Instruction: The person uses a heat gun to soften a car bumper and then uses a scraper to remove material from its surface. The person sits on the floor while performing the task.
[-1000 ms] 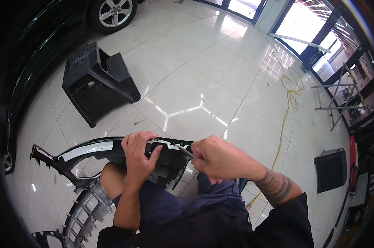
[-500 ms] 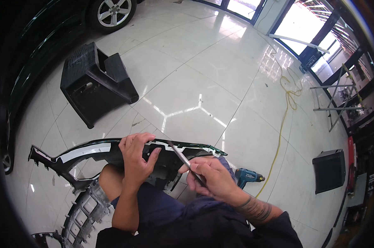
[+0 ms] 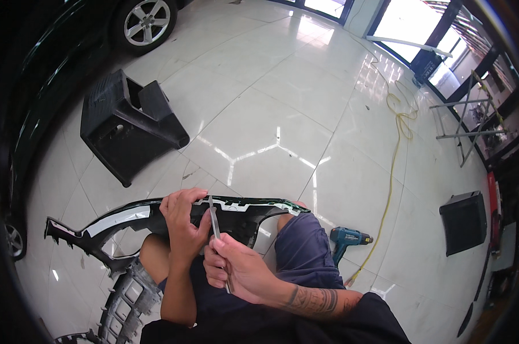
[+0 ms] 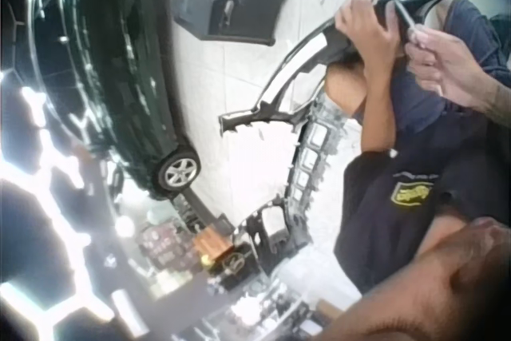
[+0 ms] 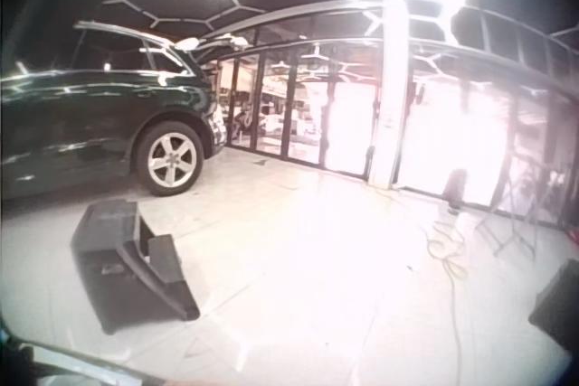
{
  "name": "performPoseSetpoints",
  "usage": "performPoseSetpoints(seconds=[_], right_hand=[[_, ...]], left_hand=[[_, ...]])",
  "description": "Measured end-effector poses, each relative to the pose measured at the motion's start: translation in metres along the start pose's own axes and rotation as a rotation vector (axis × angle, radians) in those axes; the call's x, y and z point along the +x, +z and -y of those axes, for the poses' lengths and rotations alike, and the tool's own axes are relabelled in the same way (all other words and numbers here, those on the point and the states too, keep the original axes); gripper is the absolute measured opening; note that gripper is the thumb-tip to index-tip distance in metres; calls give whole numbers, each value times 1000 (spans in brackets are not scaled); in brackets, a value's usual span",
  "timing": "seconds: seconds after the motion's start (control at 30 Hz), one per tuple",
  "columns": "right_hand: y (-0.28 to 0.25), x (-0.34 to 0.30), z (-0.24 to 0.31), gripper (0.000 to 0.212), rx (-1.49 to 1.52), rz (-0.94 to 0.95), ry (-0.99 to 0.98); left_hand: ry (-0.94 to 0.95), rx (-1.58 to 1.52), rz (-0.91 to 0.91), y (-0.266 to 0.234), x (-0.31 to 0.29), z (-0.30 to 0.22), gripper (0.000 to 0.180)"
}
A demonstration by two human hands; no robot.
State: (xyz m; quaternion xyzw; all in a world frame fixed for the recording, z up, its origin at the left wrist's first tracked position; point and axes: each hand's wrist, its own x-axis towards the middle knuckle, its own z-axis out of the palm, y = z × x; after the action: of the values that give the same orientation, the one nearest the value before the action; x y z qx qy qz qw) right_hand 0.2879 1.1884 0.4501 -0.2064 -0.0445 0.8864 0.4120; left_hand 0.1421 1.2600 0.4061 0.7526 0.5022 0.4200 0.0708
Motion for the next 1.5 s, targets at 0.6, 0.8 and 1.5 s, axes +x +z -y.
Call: performPoseSetpoints(seconds=[0.6, 0.8, 1.5], right_hand=[[-5, -59, 109, 29, -2037, -359, -590], [3, -49, 94, 28, -2092, -287, -414], [23, -38, 94, 12, -2324, -315, -332]], left_hand=[[-25, -29, 4, -1, 0, -1, 28], [-26, -19, -9, -1, 1, -2, 27], [-14, -23, -30, 2, -1, 1, 30]])
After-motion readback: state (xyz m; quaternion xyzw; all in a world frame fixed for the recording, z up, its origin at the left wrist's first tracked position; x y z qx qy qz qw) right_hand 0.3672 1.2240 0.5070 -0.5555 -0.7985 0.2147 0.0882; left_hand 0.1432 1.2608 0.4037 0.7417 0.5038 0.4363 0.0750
